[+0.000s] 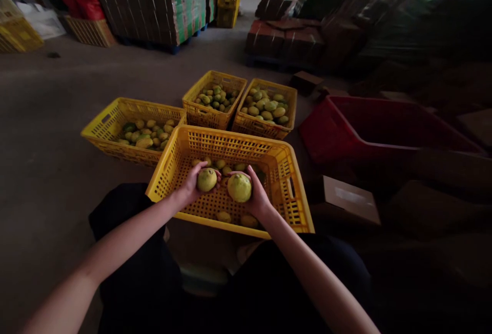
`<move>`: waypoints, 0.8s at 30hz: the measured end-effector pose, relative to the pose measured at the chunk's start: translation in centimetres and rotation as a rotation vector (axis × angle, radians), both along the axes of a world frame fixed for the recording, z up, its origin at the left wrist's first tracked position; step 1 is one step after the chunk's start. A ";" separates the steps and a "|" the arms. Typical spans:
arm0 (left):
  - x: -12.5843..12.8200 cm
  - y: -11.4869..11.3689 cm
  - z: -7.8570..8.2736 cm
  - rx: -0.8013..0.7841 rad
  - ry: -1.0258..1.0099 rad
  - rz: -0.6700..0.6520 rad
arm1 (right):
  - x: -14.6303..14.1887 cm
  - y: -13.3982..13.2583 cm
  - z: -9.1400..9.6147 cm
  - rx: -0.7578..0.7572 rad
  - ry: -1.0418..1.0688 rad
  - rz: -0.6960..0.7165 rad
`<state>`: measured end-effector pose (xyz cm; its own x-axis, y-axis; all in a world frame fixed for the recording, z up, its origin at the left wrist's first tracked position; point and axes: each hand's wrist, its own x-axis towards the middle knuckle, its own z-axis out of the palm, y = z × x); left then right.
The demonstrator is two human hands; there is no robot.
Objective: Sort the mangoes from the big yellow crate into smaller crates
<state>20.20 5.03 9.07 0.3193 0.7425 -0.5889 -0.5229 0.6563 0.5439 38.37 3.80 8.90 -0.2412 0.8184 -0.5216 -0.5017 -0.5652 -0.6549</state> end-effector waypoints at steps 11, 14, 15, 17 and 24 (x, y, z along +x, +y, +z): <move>-0.3 0.4 0.8 -0.021 -0.269 0.252 | -0.1 0.0 0.1 -0.073 0.273 -0.194; -0.1 0.2 0.5 -0.010 -0.312 0.291 | -0.1 -0.1 -0.3 -0.065 0.340 -0.247; 0.0 0.1 0.4 -0.003 -0.319 0.295 | 0.0 -0.1 -0.4 -0.062 0.358 -0.258; 0.0 0.0 0.3 0.008 -0.323 0.305 | 0.1 0.0 -0.5 -0.055 0.390 -0.269; -0.3 0.7 -0.5 0.057 -0.269 0.279 | 0.1 -0.1 0.0 -0.071 0.401 -0.276</move>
